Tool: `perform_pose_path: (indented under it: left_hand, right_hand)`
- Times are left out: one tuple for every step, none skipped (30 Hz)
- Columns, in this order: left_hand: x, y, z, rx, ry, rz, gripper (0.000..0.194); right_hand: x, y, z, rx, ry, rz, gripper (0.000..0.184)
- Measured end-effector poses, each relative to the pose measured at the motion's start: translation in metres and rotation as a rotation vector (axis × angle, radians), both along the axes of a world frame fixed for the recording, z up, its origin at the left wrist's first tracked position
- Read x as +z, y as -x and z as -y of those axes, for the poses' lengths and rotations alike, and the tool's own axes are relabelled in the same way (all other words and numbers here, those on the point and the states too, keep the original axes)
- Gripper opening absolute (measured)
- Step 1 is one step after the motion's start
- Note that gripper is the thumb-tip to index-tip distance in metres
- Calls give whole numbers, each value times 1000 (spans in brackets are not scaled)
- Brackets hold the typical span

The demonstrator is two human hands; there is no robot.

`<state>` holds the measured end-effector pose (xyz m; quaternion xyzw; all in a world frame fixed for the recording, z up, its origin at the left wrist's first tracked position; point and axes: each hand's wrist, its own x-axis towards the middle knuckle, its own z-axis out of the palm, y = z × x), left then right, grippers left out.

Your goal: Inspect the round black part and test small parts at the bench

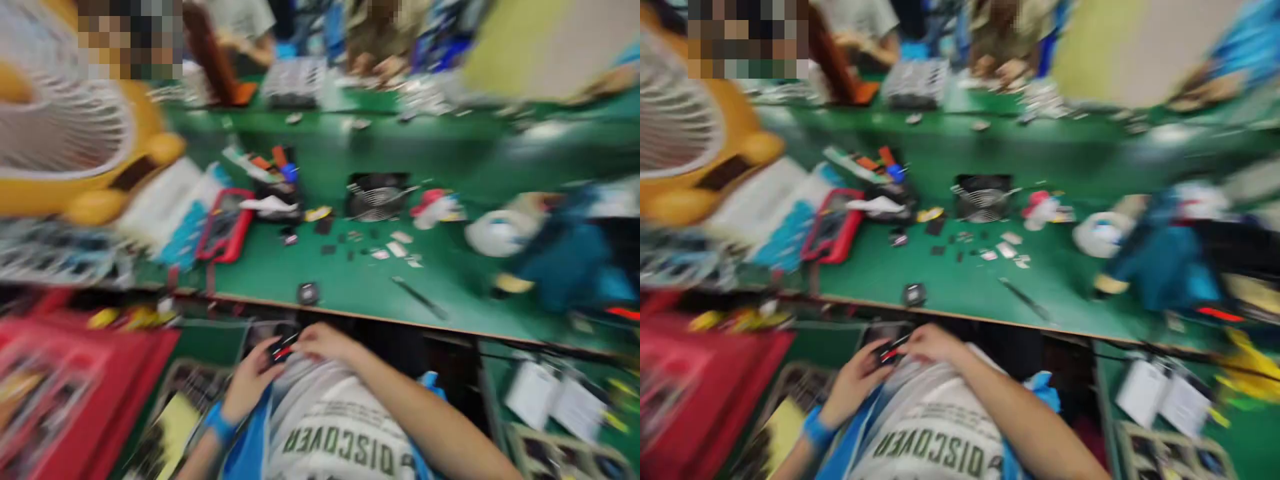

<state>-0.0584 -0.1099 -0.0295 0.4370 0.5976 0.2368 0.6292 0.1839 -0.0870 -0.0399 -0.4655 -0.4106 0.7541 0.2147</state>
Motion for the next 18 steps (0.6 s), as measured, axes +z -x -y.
perform_pose_path:
  left_hand:
    - [3, 12, 11, 15, 10, -2, 60]
    - [3, 19, 18, 47, 24, -12, 63]
    - [0, 22, 22, 69, 35, -20, 65]
    - [-4, 23, 25, 77, 42, -18, 67]
    - [-8, 23, 26, 80, 45, -11, 66]
    - [-11, 22, 28, 78, 43, -1, 65]
    - [-14, 21, 30, 74, 37, 10, 64]
    - [-15, 20, 31, 72, 29, 19, 63]
    - [-16, 19, 33, 71, 20, 26, 62]
    - [-16, 19, 34, 72, 13, 29, 62]
    - [-16, 20, 35, 75, 9, 32, 63]
    - [-15, 21, 35, 78, 8, 36, 63]
    - [-15, 21, 35, 83, 11, 41, 64]
    - [-15, 22, 36, 89, 16, 49, 64]
    - [-14, 22, 36, 96, 25, 61, 66]
    - [-14, 23, 36, 102, 39, 77, 68]
    - [-13, 23, 36, 108, 59, 99, 70]
    - [-12, 23, 37, 113, 86, 126, 71]
  right_hand:
    - [-11, 20, 1, 80, 35, -36, 27]
    - [-20, 34, 3, 133, 62, -61, 33]
    - [-27, 42, 5, 161, 82, -79, 41]
    - [-33, 45, 6, 171, 97, -93, 49]
    - [-37, 44, 8, 173, 108, -102, 56]
    - [-39, 42, 9, 171, 118, -106, 62]
    - [-39, 39, 9, 166, 127, -104, 66]
    - [-38, 37, 10, 159, 134, -98, 70]
    - [-37, 36, 10, 153, 140, -91, 72]
    - [-36, 35, 10, 148, 145, -83, 73]
    - [-35, 36, 10, 145, 149, -77, 73]
    - [-34, 37, 10, 143, 152, -72, 72]
    - [-33, 38, 10, 143, 154, -68, 71]
    - [-32, 39, 10, 145, 154, -65, 71]
    - [-32, 40, 10, 148, 152, -59, 70]
    - [-32, 40, 10, 154, 148, -51, 70]
    - [-32, 40, 10, 164, 141, -41, 70]
    - [-32, 40, 11, 179, 131, -27, 70]
